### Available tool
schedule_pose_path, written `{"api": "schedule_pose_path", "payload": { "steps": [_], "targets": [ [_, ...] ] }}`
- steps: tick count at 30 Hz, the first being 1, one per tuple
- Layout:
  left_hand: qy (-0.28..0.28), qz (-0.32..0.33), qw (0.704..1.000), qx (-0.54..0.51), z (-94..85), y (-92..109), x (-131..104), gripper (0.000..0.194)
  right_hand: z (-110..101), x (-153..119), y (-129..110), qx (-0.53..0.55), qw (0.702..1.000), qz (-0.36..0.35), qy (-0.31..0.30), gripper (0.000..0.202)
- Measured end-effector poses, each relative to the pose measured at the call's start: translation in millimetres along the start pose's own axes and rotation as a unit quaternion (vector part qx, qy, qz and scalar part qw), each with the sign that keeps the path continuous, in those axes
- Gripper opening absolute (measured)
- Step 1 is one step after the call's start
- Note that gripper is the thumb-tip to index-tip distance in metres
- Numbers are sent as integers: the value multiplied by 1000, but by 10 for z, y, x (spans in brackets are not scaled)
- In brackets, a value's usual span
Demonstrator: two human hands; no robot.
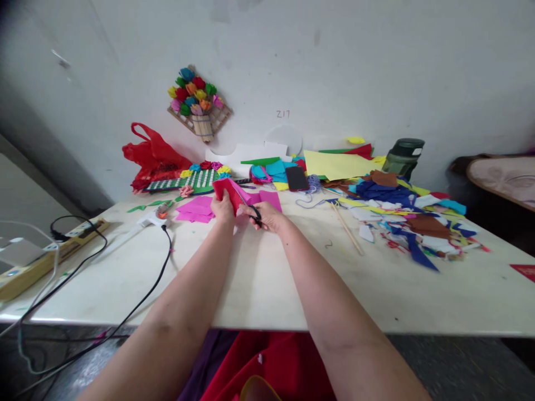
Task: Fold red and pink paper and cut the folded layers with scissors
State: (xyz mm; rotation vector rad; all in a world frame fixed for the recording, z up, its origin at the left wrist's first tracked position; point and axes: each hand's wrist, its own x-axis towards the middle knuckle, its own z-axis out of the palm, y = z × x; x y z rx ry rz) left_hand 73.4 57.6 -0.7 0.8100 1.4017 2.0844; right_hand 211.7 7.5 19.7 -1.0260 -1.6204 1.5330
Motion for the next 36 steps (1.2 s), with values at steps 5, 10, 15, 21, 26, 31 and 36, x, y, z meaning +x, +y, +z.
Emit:
{"api": "schedule_pose_path", "payload": {
  "steps": [5, 10, 15, 21, 26, 31, 36],
  "targets": [
    [1, -5, 1000, -3, 1, 10, -4, 22, 2, 9, 14, 0, 1000, -8, 5, 34],
    [5, -5, 1000, -5, 1, -12, 10, 22, 17, -13, -1, 2, 1000, -9, 3, 31],
    [5, -21, 1000, -2, -1, -22, 15, 23, 44, -39, -31, 5, 1000, -3, 8, 28],
    [10, -47, 999, 12, 0, -15, 17, 25, 30, -31, -12, 0, 1000, -8, 7, 29],
    [5, -49, 999, 12, -2, 10, -6, 24, 13, -20, 15, 6, 1000, -20, 2, 35],
    [-4, -24, 999, 27, 3, 4, -24, 23, 6, -9, 37, 12, 1000, -22, 1, 38],
    [-10, -8, 1000, 19, 23, -27, -35, 25, -11, -22, 30, 18, 1000, -23, -3, 40]
  ]
}}
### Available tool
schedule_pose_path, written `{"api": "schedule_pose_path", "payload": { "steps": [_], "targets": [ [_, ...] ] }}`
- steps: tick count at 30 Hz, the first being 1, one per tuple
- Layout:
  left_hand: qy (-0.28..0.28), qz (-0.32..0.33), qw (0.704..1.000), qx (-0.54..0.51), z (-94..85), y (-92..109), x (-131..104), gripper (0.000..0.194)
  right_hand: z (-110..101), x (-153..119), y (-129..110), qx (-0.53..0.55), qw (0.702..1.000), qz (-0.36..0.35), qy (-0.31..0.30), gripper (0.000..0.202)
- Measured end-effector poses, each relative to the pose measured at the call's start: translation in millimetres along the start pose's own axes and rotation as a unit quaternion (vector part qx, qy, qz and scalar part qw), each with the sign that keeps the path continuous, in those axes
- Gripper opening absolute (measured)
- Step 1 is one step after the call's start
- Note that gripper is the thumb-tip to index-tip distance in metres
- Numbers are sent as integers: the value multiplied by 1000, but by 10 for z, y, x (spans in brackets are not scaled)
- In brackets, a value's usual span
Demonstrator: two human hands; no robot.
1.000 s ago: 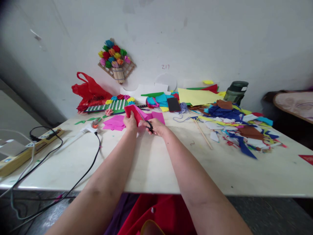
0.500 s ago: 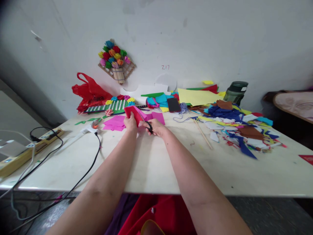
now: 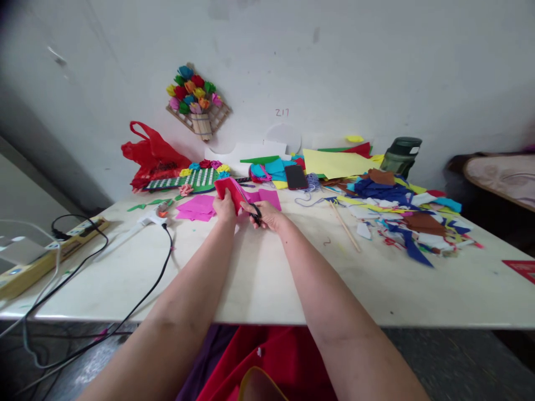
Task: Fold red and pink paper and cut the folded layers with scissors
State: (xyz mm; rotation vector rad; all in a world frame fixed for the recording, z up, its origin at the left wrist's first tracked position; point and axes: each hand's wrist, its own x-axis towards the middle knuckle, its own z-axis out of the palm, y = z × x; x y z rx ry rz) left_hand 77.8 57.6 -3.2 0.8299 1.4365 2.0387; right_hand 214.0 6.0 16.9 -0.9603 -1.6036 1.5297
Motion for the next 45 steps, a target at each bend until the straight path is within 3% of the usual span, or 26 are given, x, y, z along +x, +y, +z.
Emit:
{"api": "schedule_pose_path", "payload": {
  "steps": [13, 21, 45],
  "targets": [
    [-43, 3, 998, -52, 39, 17, -69, 23, -33, 3, -8, 3, 1000, 2, -2, 42],
    [-40, -7, 998, -52, 40, 99, -112, 19, -41, 1, -9, 11, 1000, 0, 0, 44],
    [-40, 9, 997, -61, 32, 19, -38, 25, 10, -22, -36, 29, 999, -5, 13, 44]
  ]
}}
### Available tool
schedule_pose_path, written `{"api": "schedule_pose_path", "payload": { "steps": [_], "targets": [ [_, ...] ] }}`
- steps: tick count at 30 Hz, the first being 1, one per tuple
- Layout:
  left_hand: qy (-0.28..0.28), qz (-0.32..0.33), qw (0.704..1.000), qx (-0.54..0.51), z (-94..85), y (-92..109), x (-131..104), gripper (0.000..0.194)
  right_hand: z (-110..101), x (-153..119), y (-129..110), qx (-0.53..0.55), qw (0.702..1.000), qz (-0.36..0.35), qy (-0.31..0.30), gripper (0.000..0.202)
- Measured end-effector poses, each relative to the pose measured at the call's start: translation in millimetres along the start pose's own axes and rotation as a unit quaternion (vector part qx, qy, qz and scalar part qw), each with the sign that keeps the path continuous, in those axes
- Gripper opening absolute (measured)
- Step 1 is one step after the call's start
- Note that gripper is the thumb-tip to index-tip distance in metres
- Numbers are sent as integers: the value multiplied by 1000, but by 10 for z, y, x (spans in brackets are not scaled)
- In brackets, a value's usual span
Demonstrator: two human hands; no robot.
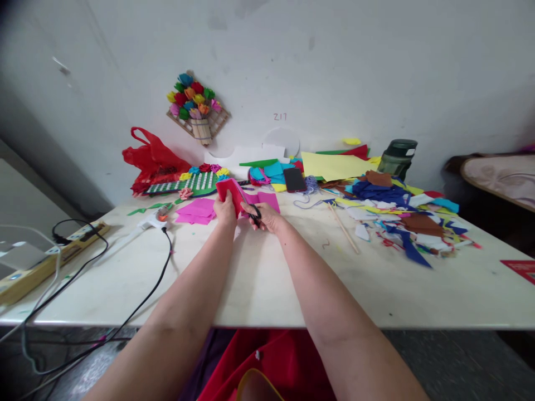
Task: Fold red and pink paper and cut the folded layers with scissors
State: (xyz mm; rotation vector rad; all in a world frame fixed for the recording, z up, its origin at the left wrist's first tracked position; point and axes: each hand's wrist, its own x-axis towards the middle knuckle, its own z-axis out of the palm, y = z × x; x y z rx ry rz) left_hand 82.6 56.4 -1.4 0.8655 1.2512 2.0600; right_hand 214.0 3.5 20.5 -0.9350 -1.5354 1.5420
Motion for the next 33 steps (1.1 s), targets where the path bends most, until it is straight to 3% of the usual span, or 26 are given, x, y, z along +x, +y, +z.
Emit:
{"api": "schedule_pose_path", "payload": {
  "steps": [18, 33],
  "targets": [
    [3, 23, 999, 32, -18, -84, 63, 29, -10, 21, 13, -6, 1000, -4, 8, 39],
    [12, 7, 999, 34, -22, -69, 69, 27, 9, 35, 26, -15, 1000, -10, 15, 37]
  ]
}}
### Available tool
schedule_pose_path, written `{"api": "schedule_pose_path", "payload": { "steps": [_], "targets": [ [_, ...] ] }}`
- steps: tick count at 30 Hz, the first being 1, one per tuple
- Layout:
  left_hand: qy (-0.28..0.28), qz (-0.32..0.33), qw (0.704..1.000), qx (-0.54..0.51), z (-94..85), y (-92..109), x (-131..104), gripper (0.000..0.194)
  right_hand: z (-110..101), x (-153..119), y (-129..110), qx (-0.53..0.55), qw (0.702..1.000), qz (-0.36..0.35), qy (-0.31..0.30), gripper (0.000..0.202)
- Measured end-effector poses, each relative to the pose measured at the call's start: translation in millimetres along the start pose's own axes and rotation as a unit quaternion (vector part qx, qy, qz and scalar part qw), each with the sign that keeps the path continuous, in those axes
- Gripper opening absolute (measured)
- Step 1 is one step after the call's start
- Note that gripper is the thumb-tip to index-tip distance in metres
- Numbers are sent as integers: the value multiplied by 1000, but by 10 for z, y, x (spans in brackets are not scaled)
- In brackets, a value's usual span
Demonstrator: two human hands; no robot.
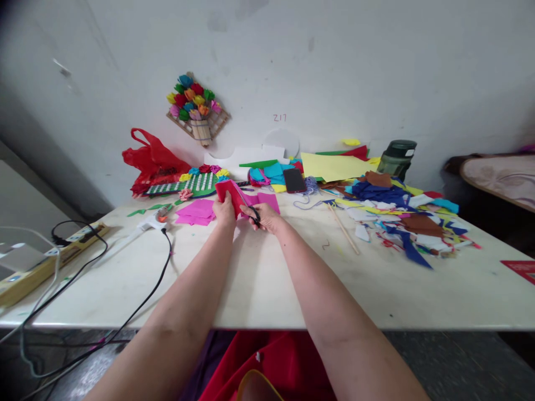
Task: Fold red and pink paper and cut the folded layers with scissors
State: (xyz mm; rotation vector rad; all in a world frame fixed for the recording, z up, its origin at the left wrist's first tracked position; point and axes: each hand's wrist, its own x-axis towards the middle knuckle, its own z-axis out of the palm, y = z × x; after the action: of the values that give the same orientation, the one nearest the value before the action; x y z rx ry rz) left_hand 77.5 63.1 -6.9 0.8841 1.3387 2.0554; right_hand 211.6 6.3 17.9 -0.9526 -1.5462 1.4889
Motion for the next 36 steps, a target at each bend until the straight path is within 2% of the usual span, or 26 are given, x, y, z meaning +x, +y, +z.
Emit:
{"api": "schedule_pose_path", "payload": {
  "steps": [9, 18, 29, 36],
  "targets": [
    [3, -27, 1000, 2, -19, 15, 5, 27, 10, 15, 40, 0, 1000, -16, -8, 38],
    [-7, -28, 999, -21, -14, 0, 8, 26, -48, -36, -34, -13, 1000, 5, -13, 42],
    [-10, -53, 998, -21, -44, 113, -65, 22, -167, -56, -42, -48, 998, 15, -46, 42],
    [-26, -30, 999, -5, 6, 54, -71, 25, -146, -31, -27, -40, 999, 7, -30, 43]
  ]
}}
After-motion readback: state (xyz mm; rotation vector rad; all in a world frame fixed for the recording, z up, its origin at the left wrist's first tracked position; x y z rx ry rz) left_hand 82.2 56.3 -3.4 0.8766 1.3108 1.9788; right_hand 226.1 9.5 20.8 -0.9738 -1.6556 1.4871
